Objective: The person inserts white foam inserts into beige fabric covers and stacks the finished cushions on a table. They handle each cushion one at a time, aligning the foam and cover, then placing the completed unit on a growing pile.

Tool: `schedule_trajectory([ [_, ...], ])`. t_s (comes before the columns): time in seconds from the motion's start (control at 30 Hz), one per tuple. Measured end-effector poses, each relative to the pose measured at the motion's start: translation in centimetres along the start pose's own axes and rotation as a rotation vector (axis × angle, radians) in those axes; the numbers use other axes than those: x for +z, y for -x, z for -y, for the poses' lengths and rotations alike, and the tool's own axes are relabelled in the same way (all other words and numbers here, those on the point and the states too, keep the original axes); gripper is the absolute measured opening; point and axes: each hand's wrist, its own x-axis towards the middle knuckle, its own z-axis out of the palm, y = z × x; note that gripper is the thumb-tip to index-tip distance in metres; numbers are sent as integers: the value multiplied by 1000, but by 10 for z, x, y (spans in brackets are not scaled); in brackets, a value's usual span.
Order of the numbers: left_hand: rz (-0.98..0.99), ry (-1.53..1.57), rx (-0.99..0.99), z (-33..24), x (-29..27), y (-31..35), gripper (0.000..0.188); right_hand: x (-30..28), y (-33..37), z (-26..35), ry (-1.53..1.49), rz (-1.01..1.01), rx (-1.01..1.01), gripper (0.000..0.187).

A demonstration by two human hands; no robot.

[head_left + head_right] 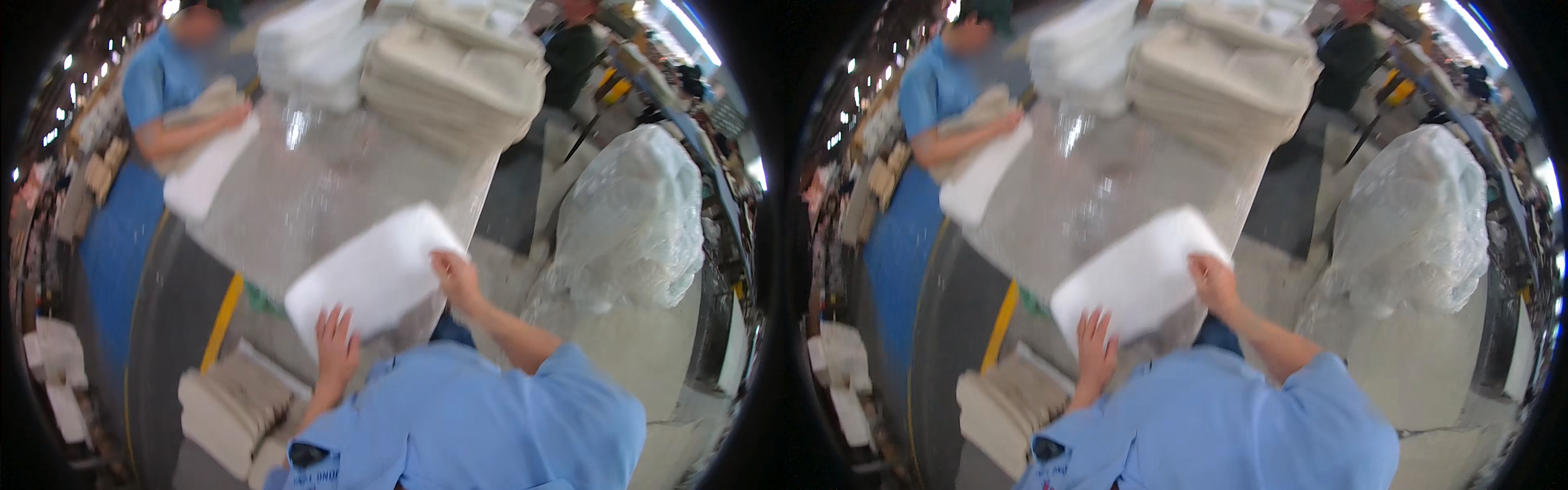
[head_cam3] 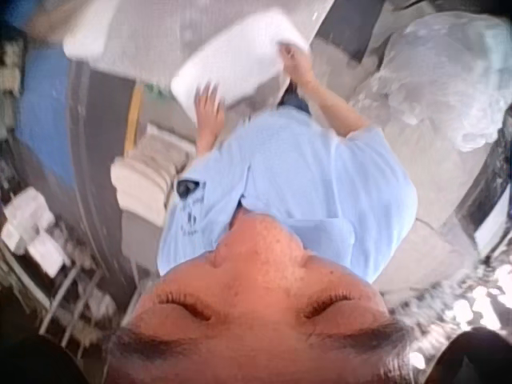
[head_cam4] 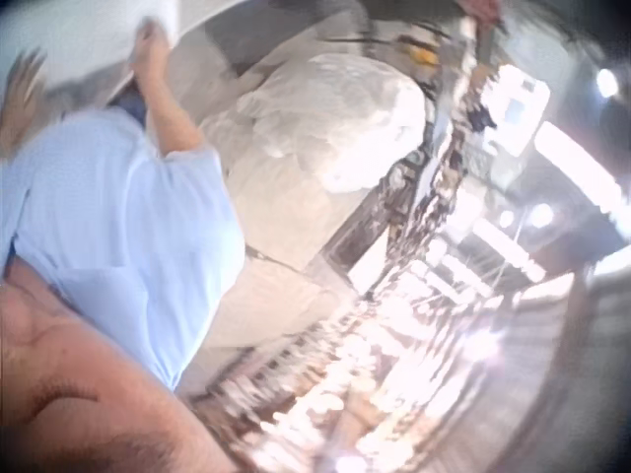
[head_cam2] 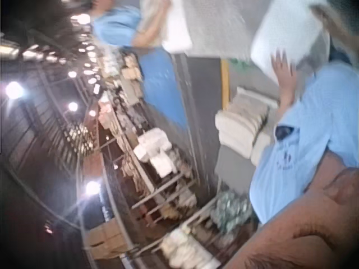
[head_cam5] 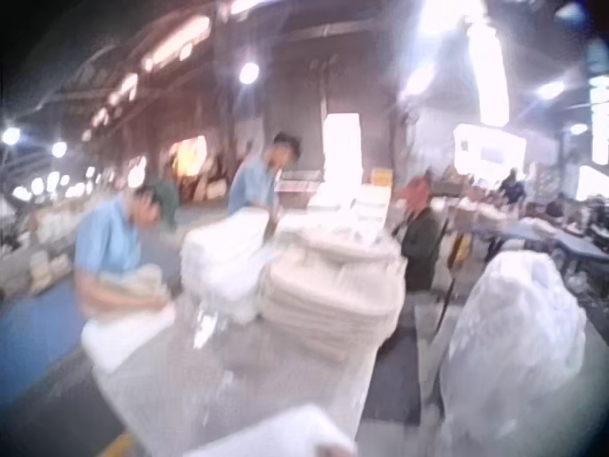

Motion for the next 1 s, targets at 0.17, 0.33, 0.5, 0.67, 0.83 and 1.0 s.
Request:
schedule_trajectory([
  [0.17, 72, -11, 20, 0, 0, -31, 46, -11, 66, -3, -143, 508, 337, 30],
  [0.33, 237, -108, 229, -9, 20, -80, 48, 41, 102, 3, -405, 661, 675, 36],
  [0.5, 366, -333, 329, -8, 51, -101, 56, 87, 74, 0, -463, 666, 640, 33],
  [0.67, 351, -370, 336, 3, 62, -98, 60, 90, 79, -9, -464, 632, 626, 32],
  [0.83, 312, -376, 290, 0, 70, -97, 61, 89, 93, -14, -568, 558, 615, 30],
  [1.0, 309, -187, 235, 12, 76, -113, 59, 92, 72, -24, -511, 557, 601, 26],
])
